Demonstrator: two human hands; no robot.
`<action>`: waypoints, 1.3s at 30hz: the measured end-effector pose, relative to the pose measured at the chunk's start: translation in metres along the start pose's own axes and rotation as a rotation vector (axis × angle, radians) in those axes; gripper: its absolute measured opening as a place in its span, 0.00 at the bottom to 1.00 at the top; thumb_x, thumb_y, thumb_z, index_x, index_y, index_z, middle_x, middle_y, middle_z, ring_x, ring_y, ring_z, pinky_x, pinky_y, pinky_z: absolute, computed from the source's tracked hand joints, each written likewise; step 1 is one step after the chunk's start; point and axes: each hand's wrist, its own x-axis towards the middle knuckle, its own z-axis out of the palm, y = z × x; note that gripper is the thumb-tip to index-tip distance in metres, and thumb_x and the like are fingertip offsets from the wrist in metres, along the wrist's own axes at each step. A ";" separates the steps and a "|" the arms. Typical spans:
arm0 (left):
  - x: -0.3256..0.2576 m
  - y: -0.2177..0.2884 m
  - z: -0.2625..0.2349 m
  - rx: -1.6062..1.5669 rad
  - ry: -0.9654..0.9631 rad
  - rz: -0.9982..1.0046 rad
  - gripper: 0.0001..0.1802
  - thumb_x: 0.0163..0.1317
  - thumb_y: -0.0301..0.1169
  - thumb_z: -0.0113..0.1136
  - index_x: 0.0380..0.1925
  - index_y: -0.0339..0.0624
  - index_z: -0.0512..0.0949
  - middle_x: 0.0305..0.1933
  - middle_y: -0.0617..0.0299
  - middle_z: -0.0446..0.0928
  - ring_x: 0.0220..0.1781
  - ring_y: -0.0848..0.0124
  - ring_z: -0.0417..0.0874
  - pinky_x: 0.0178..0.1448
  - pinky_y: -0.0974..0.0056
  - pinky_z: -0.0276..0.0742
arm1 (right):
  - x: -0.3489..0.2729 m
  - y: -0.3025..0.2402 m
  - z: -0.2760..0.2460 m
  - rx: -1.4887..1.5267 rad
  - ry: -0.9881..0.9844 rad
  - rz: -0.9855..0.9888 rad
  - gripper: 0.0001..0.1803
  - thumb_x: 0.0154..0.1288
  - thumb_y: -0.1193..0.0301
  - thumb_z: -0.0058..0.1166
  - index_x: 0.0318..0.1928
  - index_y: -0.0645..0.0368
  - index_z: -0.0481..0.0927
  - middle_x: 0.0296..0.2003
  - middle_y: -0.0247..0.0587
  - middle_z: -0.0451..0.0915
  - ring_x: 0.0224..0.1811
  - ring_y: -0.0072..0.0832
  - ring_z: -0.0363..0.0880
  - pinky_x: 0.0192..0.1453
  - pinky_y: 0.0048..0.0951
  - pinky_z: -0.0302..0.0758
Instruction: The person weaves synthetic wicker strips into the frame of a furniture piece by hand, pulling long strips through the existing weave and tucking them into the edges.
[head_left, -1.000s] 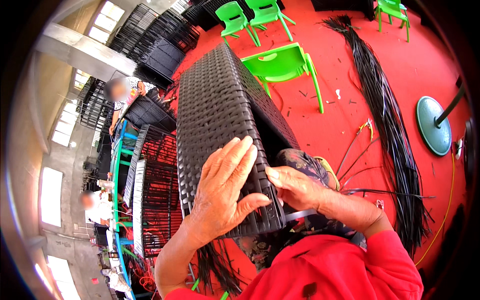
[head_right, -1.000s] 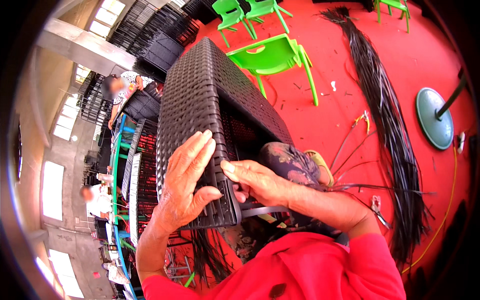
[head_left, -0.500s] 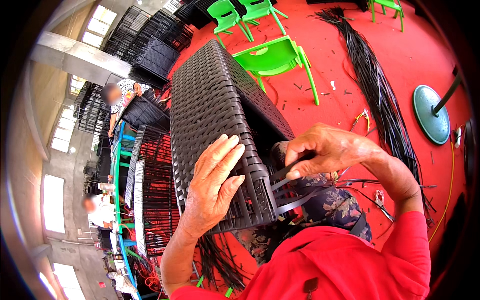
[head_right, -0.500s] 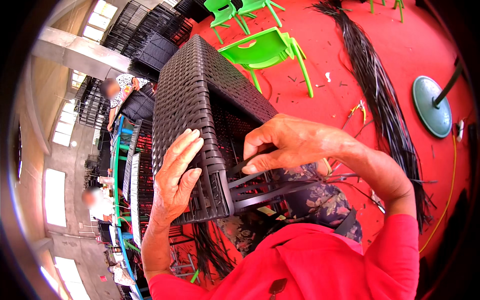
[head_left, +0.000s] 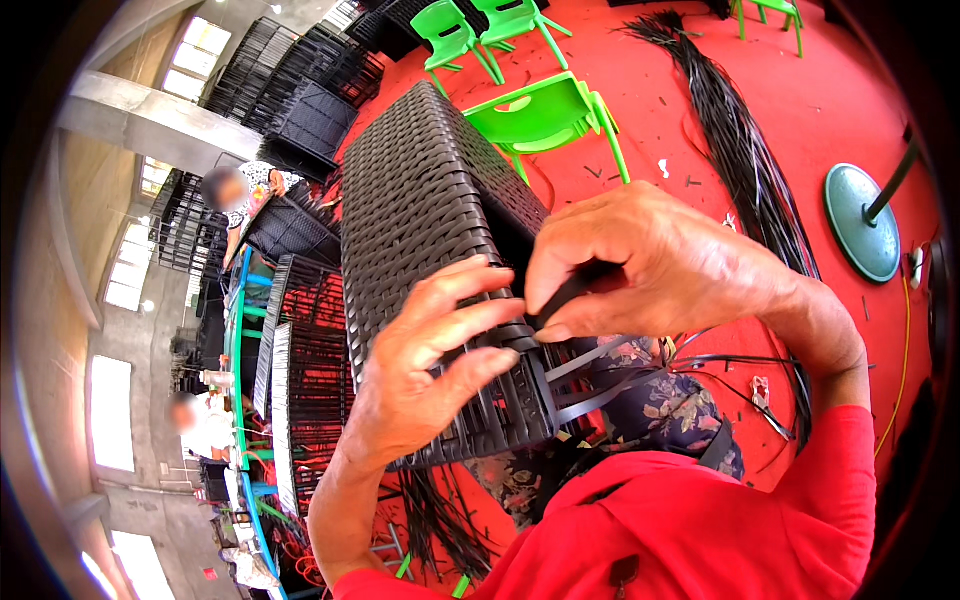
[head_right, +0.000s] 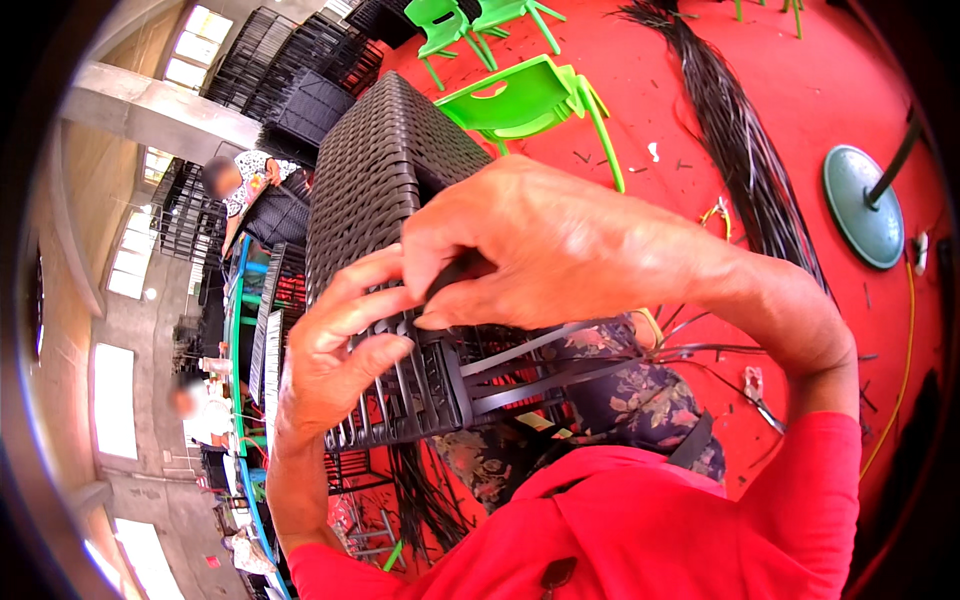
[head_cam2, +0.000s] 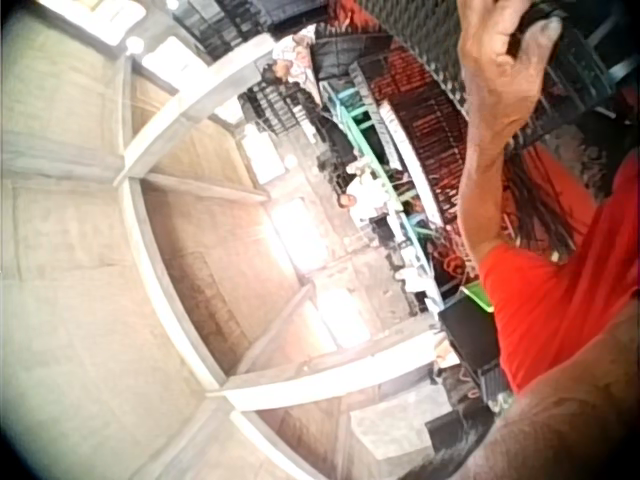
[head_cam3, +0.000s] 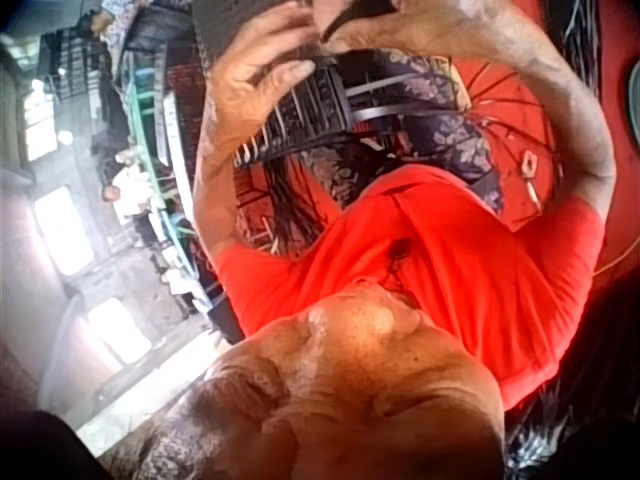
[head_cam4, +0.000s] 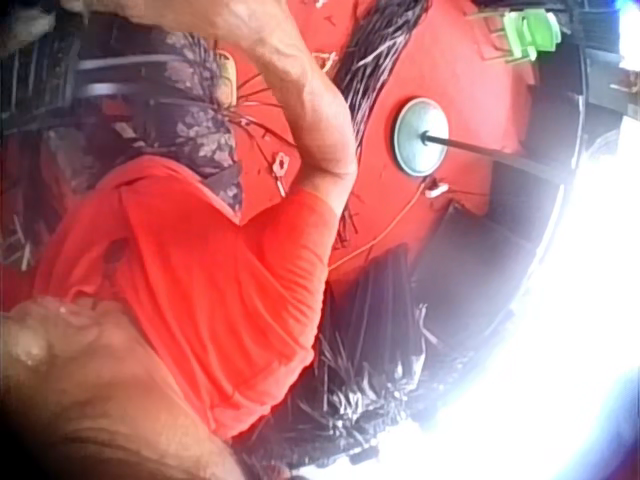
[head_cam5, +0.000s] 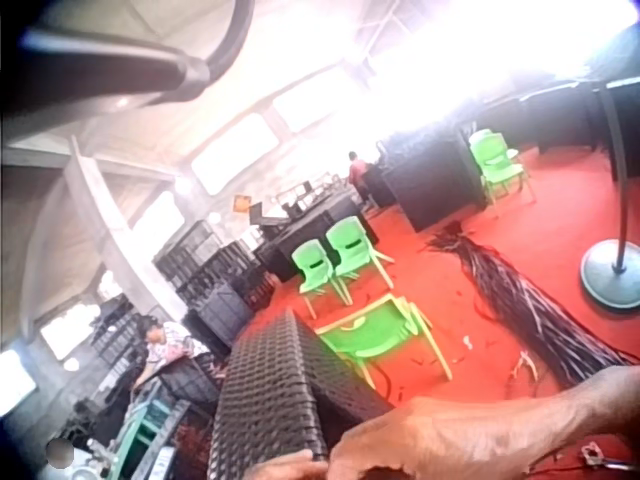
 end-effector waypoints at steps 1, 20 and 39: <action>0.002 0.001 0.005 -0.109 -0.050 -0.029 0.13 0.55 0.29 0.60 0.40 0.37 0.79 0.54 0.53 0.71 0.60 0.57 0.68 0.63 0.57 0.59 | 0.001 0.001 0.005 -0.059 0.027 -0.087 0.09 0.47 0.76 0.63 0.31 0.59 0.77 0.26 0.37 0.78 0.29 0.33 0.78 0.31 0.30 0.72; -0.006 -0.017 0.014 -0.432 0.072 -0.119 0.21 0.67 0.40 0.44 0.19 0.38 0.73 0.30 0.60 0.72 0.53 0.60 0.73 0.71 0.50 0.36 | -0.025 0.067 0.048 1.137 -0.205 0.605 0.20 0.68 0.56 0.44 0.38 0.61 0.79 0.25 0.32 0.78 0.22 0.16 0.74 0.27 0.17 0.71; 0.007 -0.008 0.004 -0.221 -0.026 0.032 0.07 0.58 0.31 0.59 0.30 0.37 0.80 0.36 0.59 0.75 0.52 0.60 0.74 0.64 0.52 0.56 | -0.021 0.093 0.085 1.501 -0.337 0.516 0.11 0.62 0.64 0.55 0.38 0.60 0.78 0.29 0.36 0.80 0.25 0.21 0.79 0.29 0.20 0.79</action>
